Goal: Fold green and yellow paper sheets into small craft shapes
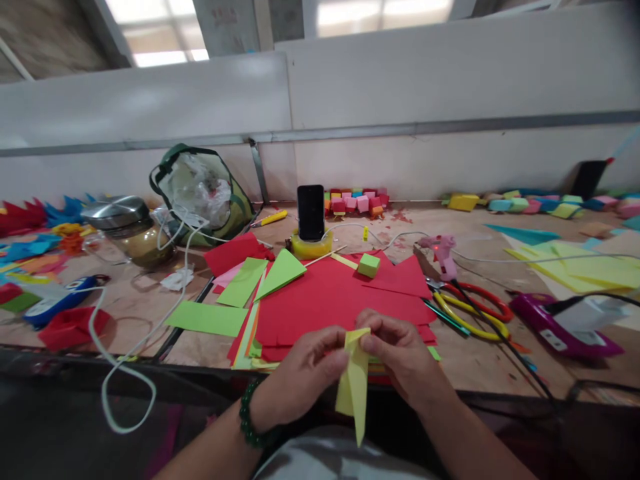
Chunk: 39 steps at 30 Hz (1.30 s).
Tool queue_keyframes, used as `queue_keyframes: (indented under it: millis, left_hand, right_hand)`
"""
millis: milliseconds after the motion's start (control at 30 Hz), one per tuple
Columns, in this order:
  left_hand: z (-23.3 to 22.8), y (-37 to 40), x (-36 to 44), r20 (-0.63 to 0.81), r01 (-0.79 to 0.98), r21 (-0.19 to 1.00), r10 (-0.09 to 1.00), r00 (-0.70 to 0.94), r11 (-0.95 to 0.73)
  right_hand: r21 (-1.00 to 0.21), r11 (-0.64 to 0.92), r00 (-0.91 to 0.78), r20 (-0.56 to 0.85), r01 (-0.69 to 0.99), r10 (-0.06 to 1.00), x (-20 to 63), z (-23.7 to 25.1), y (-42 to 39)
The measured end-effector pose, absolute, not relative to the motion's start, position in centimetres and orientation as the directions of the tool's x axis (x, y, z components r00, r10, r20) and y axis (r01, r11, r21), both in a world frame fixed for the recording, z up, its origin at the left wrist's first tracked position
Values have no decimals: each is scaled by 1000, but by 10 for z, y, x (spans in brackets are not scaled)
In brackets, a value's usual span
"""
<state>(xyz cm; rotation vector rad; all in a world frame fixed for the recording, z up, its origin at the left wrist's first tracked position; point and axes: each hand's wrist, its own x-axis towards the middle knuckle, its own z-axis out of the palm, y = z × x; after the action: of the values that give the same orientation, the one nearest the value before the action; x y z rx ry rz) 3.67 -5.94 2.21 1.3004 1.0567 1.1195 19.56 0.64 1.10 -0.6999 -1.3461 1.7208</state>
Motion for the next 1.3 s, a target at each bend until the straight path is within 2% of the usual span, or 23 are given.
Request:
queue_keyframes:
  millis: [100,200,267,433,533,633,767,933,1133,1300]
  left_hand:
    - [14,-57,39,-105,-162,977,972,211,141]
    - [13,-53,45,-151,-222,954,961,231,203]
    - [15,-50,46,-159,-283,937,972,174,204]
    - [17,-45,38,-182,-344,927,981,-62,150]
    - [17,-44,34,-175,-337,931,981,-86,137]
    - [17,-45,33,-175,-310,937,984,-10,163]
    - [18,-45,30,-172,-220,959,984,52,179]
    - [17,-44,23,-172,-92,981,985,18,173]
    - [17,-41,21,-187,-97,977,982,30,189]
    - [15,-39,21,-177,-20,984,984,18,178]
  right_hand:
    - [-940,-190,-537,-8,-285,844,193,10,6]
    - [-941,-263,-590,-90,-213,802,192,10,4]
    - [-933,-301,-611,-124,-196,782,194,10,3]
    - [-878,-324,-586,-63,-352,808,207,5,2]
    - [-932,-256,-501,-98,-258,860,212,3,1]
    - [-985,-162,-386,-125,-65,914,214,5,1]
    - [-992,-113,-370,-128,62,920,215,11,0]
    - [-988,-119,-375,-146,96,915,215,9,-2]
    - [-991,-109,-344,-128,76,930,212,8,-5]
    - [-988,-157,-370,-141,-12,918,212,4,-4]
